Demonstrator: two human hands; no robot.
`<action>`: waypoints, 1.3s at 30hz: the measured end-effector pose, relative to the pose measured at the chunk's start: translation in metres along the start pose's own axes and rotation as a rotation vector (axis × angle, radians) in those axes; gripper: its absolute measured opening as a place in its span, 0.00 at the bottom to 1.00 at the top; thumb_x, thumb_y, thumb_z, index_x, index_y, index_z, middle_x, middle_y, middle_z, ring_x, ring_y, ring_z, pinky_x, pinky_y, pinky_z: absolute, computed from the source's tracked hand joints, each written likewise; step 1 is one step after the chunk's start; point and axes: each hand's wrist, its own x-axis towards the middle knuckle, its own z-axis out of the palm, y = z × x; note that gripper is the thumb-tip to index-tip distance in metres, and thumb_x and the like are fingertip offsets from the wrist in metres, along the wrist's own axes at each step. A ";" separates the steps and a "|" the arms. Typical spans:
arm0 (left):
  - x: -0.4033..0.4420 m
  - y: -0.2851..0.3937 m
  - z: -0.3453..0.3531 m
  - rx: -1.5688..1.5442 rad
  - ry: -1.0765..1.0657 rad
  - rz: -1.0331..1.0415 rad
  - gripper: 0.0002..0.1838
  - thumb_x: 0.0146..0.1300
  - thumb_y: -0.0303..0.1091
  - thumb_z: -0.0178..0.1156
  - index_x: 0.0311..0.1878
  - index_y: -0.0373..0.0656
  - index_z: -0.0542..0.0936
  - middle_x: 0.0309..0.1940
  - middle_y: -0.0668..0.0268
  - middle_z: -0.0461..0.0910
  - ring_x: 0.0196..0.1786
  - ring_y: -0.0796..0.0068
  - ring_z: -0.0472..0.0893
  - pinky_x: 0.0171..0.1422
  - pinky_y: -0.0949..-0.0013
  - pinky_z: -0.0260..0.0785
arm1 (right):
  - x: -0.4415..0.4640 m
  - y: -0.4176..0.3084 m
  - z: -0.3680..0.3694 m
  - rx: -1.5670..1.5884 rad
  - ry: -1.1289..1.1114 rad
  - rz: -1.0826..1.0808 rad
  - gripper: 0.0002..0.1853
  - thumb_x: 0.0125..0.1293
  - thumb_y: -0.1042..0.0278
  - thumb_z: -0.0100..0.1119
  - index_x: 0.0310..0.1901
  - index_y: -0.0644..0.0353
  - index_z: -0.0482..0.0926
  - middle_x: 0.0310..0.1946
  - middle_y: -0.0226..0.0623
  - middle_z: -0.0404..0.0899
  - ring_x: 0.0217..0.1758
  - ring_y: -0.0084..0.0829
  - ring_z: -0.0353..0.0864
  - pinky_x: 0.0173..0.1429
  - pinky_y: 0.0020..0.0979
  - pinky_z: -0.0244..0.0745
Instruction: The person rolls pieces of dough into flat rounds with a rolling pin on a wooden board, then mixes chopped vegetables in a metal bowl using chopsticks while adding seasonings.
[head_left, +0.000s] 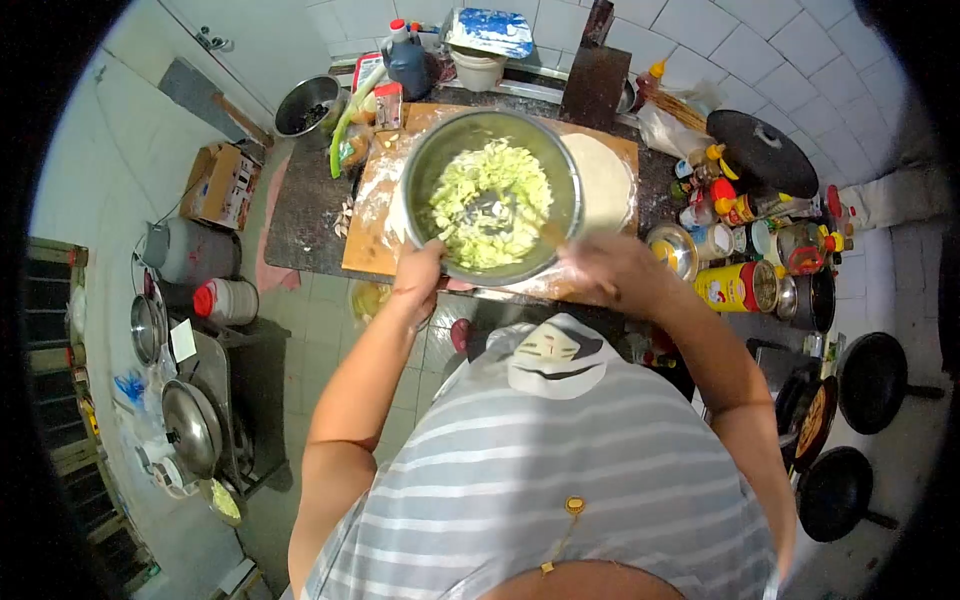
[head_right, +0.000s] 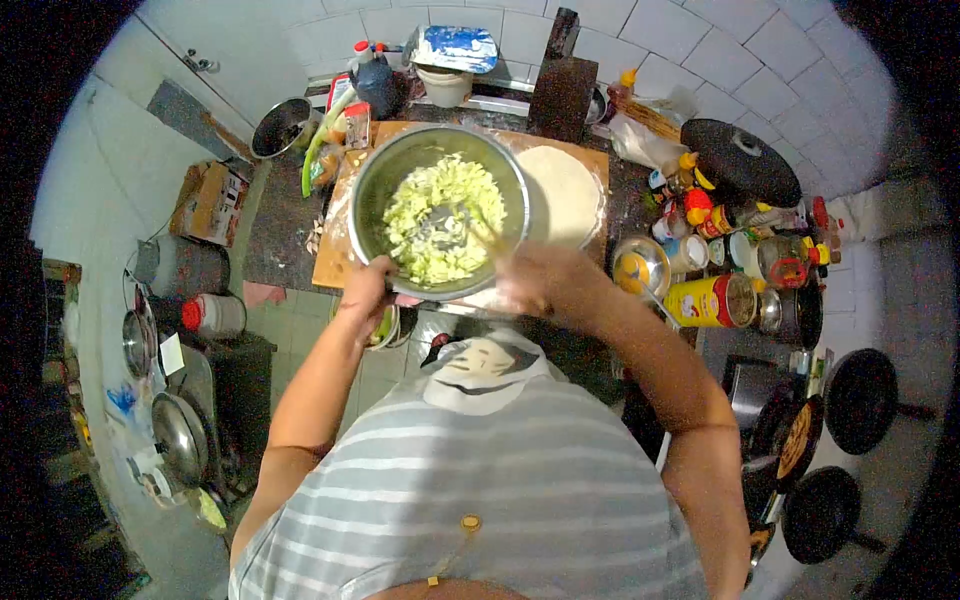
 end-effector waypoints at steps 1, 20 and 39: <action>0.002 0.003 0.000 -0.002 0.010 0.009 0.20 0.57 0.26 0.47 0.51 0.24 0.62 0.40 0.47 0.74 0.34 0.55 0.81 0.27 0.59 0.81 | -0.004 -0.006 -0.007 0.085 -0.042 0.061 0.10 0.62 0.63 0.56 0.42 0.59 0.77 0.39 0.42 0.79 0.43 0.40 0.79 0.47 0.35 0.76; -0.007 -0.013 0.026 -0.065 -0.099 0.036 0.26 0.59 0.24 0.42 0.62 0.39 0.56 0.47 0.52 0.71 0.40 0.57 0.80 0.26 0.59 0.82 | -0.002 0.030 0.004 0.209 0.546 0.105 0.10 0.61 0.77 0.54 0.45 0.61 0.77 0.37 0.42 0.79 0.39 0.31 0.80 0.38 0.27 0.75; -0.006 0.014 0.013 0.079 -0.070 0.069 0.25 0.58 0.23 0.43 0.61 0.36 0.58 0.43 0.50 0.74 0.32 0.62 0.80 0.20 0.67 0.79 | -0.020 0.004 -0.016 -0.202 0.134 0.036 0.08 0.57 0.69 0.58 0.39 0.59 0.77 0.35 0.42 0.79 0.38 0.37 0.81 0.37 0.35 0.78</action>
